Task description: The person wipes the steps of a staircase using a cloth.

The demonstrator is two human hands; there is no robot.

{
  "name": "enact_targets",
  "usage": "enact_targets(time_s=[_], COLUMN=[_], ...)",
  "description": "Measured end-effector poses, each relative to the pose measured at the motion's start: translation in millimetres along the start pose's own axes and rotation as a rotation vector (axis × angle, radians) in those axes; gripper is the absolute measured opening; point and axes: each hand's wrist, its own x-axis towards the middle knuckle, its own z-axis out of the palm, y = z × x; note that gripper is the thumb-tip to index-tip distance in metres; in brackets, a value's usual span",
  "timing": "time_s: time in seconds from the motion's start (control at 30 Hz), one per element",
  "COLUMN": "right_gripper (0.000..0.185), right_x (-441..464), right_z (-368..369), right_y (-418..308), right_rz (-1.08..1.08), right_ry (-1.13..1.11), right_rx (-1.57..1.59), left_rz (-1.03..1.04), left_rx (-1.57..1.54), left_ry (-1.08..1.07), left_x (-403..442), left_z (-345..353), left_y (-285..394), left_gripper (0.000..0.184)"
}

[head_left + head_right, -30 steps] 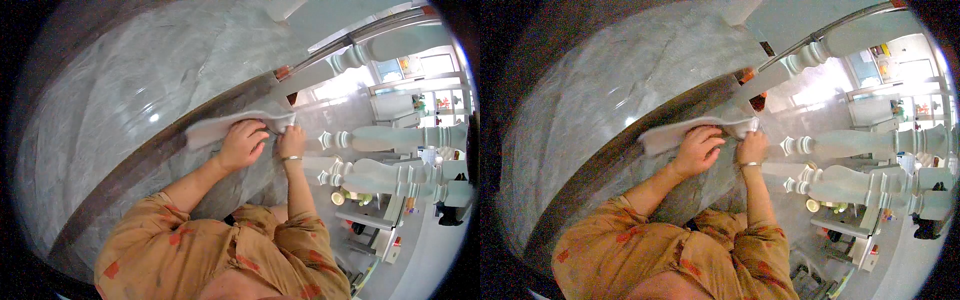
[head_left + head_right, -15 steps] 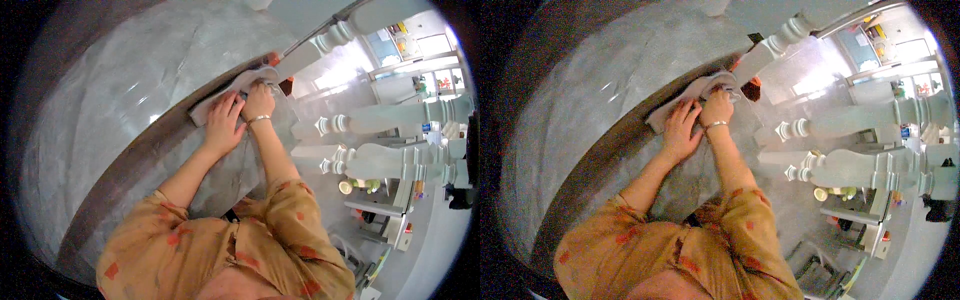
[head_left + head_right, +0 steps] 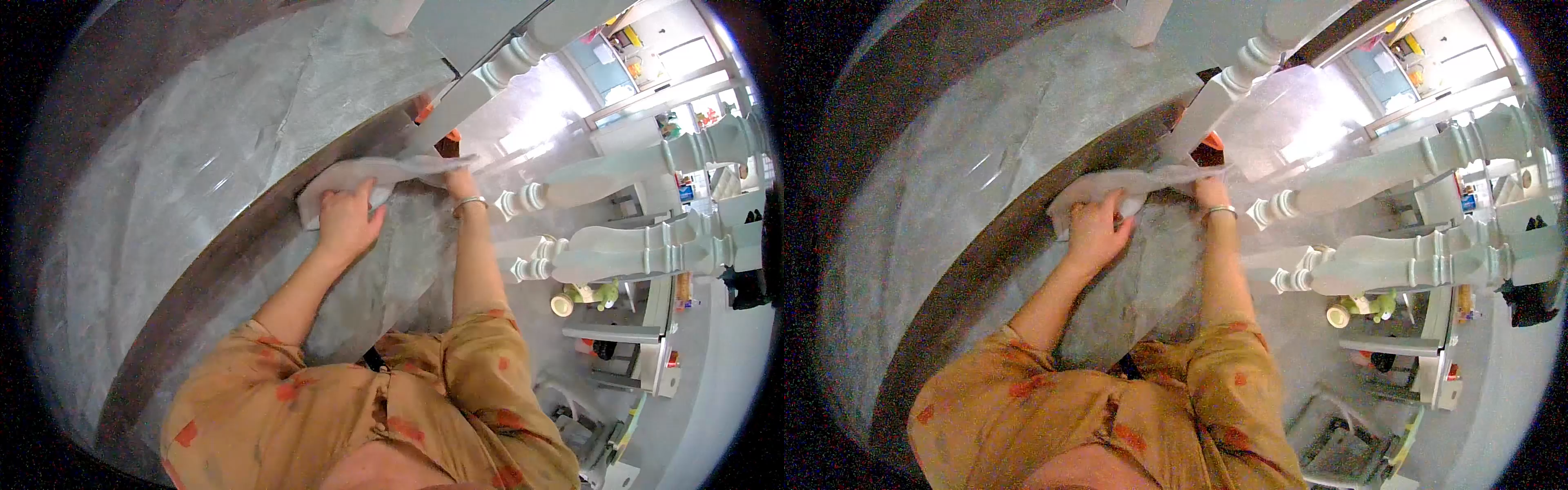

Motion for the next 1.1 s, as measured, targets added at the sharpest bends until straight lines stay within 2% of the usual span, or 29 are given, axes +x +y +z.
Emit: enact_targets(time_s=[0.03, 0.07, 0.13, 0.17, 0.2, 0.27, 0.3, 0.33, 0.37, 0.4, 0.43, 0.5, 0.53, 0.57, 0.63, 0.67, 0.77, 0.83, 1.03, 1.1], right_gripper=[0.045, 0.045, 0.047, 0.047, 0.049, 0.051, 0.051, 0.047, 0.043, 0.034, 0.034, 0.037, 0.044, 0.044, 0.049, 0.052, 0.051, 0.048, 0.057, 0.065], right_x=[14, 7, -14, 7, 44, 42, 57, 87, 67, 39, 41, 45, 50, 55, 65, 65, 79, 88, 110, 110], right_z=[1, -6, -34, -19, 9, -1, 10, 33, 17, -1, -9, -15, -15, -16, -20, -24, -25, -17, 0, -2], right_y=[8, -8, -61, -52, -35, -48, -30, 12, -12, -34, -42, -53, -52, -53, -55, -57, -44, -35, -6, 2], right_rz=[0.242, 0.248, 0.611, 0.606, 0.526, 0.411, 0.408, 0.306, 0.206, 0.341, 0.337, 0.299, 0.291, 0.294, 0.228, 0.186, 0.283, 0.280, 0.167, 0.092], right_ry=[-0.127, -0.126, 0.127, 0.130, 0.167, 0.173, 0.168, 0.181, 0.194, 0.239, 0.232, 0.259, 0.115, 0.098, -0.101, -0.101, -0.228, -0.226, -0.098, 0.041], right_rx=[0.680, 0.683, 1.333, 1.331, 1.190, 0.878, 0.878, 0.844, 0.806, 1.098, 1.089, 1.428, 1.591, 1.592, 1.510, 1.453, 1.369, 1.389, 1.123, 0.347], left_rz=[-0.034, -0.067, -0.030, 0.000, -0.002, 0.056, 0.050, 0.095, 0.139, 0.149, 0.139, 0.308, 0.294, 0.321, 0.336, 0.327, 0.299, 0.289, 0.286, 0.267], left_rx=[-0.033, -0.068, -0.054, -0.039, -0.041, -0.019, -0.017, -0.045, -0.075, -0.176, -0.181, -0.297, -0.292, -0.326, -0.361, -0.374, -0.375, -0.349, -0.282, -0.284], left_ry=[0.010, 0.018, 0.013, 0.019, 0.028, -0.109, -0.107, -0.097, -0.088, -0.158, -0.153, -0.073, -0.071, -0.076, -0.087, -0.071, -0.058, -0.061, -0.023, -0.044], left_x=[2, 3, 2, 3, 4, 1, -1, -3, -4, -4, -5, -7, -7, -7, -7, -7, -8, -7, -8, -8], left_z=[0, 0, 6, 8, 8, 7, 10, 15, 17, 16, 18, 24, 24, 24, 25, 26, 27, 28, 33, 36], left_y=[-2, -3, -9, -11, -10, -8, -7, -6, -3, -1, 1, 1, 0, -1, -4, -5, -2, -1, -3, -4], left_gripper=[0.053, 0.055, 0.057, 0.058, 0.058, 0.060, 0.060, 0.062, 0.064, 0.064, 0.064, 0.064, 0.064, 0.064, 0.063, 0.063, 0.063, 0.063, 0.063, 0.064])
